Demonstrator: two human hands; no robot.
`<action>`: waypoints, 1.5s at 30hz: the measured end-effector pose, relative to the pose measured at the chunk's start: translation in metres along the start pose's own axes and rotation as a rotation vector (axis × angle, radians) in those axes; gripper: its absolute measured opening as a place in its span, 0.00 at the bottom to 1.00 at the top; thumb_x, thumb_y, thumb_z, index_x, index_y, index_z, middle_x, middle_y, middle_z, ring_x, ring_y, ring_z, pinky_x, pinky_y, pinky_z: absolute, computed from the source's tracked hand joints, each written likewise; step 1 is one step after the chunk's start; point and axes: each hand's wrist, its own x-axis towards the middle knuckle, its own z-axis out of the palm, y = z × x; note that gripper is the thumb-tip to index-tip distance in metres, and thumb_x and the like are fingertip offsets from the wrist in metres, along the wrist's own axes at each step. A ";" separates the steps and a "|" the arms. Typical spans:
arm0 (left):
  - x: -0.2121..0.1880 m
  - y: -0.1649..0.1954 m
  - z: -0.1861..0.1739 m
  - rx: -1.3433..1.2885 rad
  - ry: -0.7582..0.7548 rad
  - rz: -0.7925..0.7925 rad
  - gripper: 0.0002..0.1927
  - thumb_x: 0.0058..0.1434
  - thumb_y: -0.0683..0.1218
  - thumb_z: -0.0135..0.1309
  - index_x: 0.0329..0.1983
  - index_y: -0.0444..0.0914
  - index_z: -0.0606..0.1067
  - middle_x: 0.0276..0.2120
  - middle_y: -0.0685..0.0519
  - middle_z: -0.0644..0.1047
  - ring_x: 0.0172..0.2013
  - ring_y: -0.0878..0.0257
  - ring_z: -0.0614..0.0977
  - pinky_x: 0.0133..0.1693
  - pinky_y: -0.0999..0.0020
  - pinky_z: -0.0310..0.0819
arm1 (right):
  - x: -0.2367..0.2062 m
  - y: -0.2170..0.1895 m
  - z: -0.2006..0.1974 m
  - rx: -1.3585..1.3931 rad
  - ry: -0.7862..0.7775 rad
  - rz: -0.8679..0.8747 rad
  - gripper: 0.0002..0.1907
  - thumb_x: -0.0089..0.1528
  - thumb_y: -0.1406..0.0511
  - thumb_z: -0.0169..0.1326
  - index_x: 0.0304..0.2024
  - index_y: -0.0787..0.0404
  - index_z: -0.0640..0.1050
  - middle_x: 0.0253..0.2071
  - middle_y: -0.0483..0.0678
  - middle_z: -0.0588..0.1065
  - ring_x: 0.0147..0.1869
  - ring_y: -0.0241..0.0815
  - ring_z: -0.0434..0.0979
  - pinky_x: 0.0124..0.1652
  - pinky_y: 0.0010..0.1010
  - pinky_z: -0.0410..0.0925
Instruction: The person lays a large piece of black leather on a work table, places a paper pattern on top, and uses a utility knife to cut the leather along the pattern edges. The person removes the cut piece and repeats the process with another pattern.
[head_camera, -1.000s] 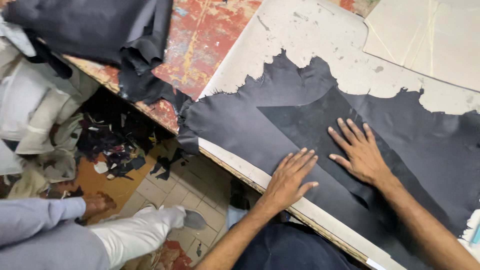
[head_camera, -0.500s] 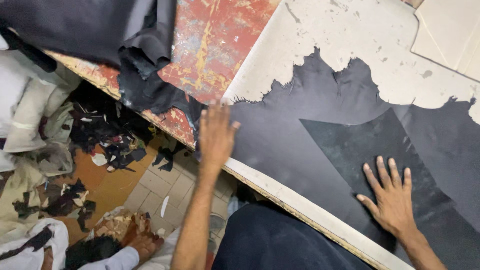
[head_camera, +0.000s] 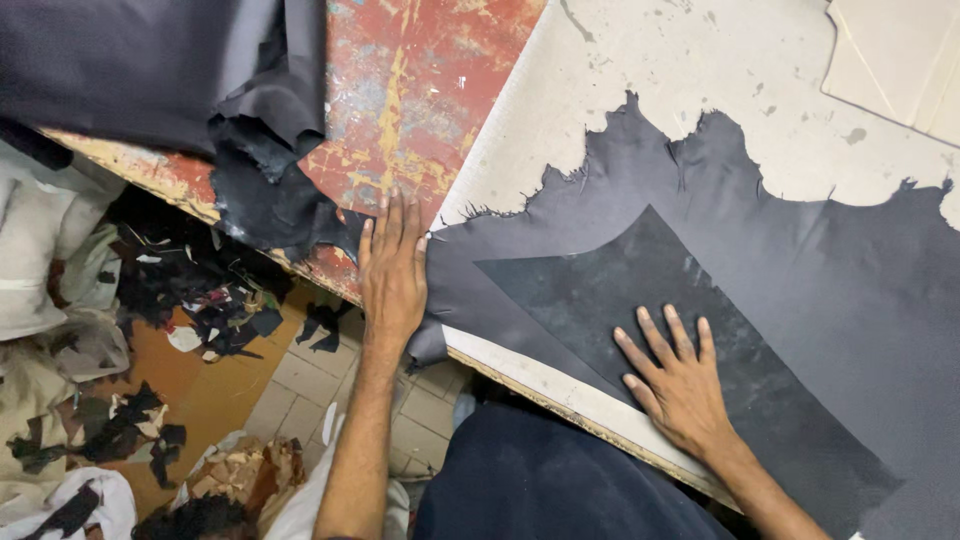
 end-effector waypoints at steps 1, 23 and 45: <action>0.000 -0.002 0.000 -0.019 0.016 -0.001 0.25 0.74 0.44 0.43 0.74 0.35 0.63 0.74 0.41 0.61 0.73 0.48 0.62 0.71 0.46 0.49 | 0.008 -0.004 0.000 -0.002 0.000 -0.015 0.30 0.65 0.51 0.42 0.70 0.43 0.64 0.75 0.49 0.55 0.80 0.57 0.45 0.71 0.64 0.35; -0.042 0.095 0.064 -0.053 0.256 -0.028 0.35 0.63 0.55 0.62 0.67 0.31 0.70 0.71 0.41 0.65 0.71 0.45 0.65 0.70 0.47 0.55 | 0.059 -0.009 0.002 0.026 0.131 -0.102 0.30 0.67 0.50 0.42 0.72 0.43 0.64 0.77 0.47 0.55 0.81 0.55 0.47 0.71 0.63 0.38; -0.031 0.058 0.060 0.047 0.192 -0.028 0.36 0.68 0.58 0.60 0.73 0.36 0.67 0.76 0.48 0.61 0.75 0.51 0.59 0.73 0.47 0.45 | -0.143 0.042 0.007 0.296 0.524 0.168 0.23 0.61 0.77 0.52 0.57 0.56 0.78 0.65 0.45 0.74 0.73 0.48 0.72 0.73 0.47 0.63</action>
